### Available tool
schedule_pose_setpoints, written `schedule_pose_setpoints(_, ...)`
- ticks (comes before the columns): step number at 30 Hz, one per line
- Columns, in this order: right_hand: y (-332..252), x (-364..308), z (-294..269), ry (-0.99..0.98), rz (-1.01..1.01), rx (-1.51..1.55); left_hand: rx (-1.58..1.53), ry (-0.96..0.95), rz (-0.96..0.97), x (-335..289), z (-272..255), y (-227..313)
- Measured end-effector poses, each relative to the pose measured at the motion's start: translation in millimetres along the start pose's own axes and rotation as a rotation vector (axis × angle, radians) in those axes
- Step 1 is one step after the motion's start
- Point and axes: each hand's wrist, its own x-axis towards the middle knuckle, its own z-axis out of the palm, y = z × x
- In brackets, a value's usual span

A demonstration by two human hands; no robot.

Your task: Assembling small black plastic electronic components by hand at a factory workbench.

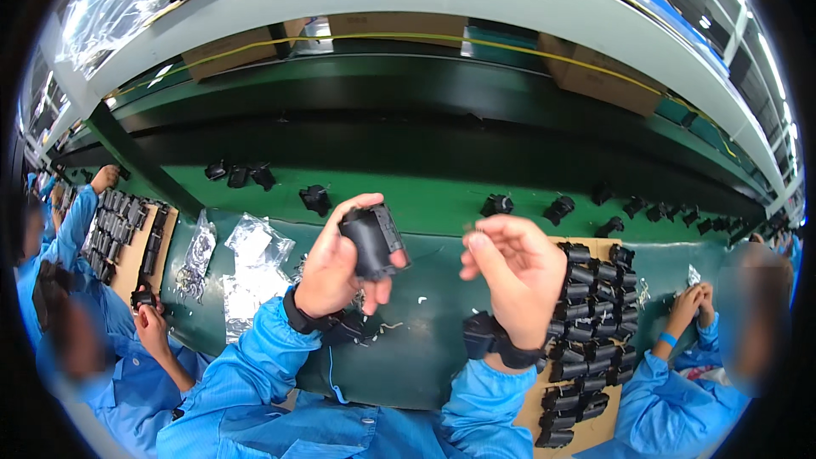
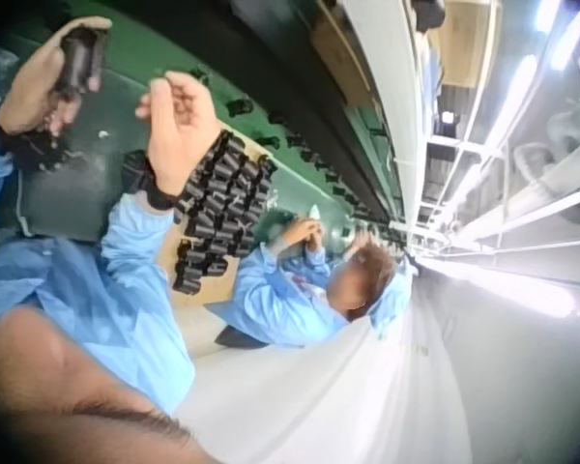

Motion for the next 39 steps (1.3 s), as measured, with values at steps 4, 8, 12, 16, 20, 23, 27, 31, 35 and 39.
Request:
schedule_pose_setpoints(4, -14, -11, 2, -0.210, 0.084, 0.010, 0.029, 0.042, -0.059, 1, -20, 13)
schedule_pose_setpoints(8, -22, -12, 4, -0.456, 0.190, -0.020, 0.051, -0.048, -0.053, 2, -23, 22)
schedule_pose_setpoints(12, -18, -10, 20, -0.559, 0.090, -0.090, 0.032, 0.001, -0.034, 2, -19, 22)
schedule_pose_setpoints(16, -12, -25, 52, -0.553, -0.224, -0.175, 0.085, 0.201, 0.097, 4, -13, 18)
schedule_pose_setpoints(20, -5, -41, 90, -0.661, -0.478, -0.459, 0.062, 0.400, 0.227, 2, -11, 21)
schedule_pose_setpoints(23, 11, -48, 121, -0.627, -0.649, -0.532, 0.041, 0.507, 0.265, 1, -15, 26)
schedule_pose_setpoints(27, 23, -58, 128, -0.564, -0.763, -0.675, 0.007, 0.592, 0.330, 5, -20, 29)
schedule_pose_setpoints(31, 29, -65, 141, -0.481, -0.742, -0.706, 0.026, 0.662, 0.401, 10, -26, 29)
schedule_pose_setpoints(35, 31, -64, 142, -0.486, -0.644, -0.661, 0.237, 0.598, 0.377, 10, -31, 25)
schedule_pose_setpoints(39, 33, -63, 143, -0.465, -0.713, -0.621, 0.625, 0.544, 0.400, 13, -37, 16)
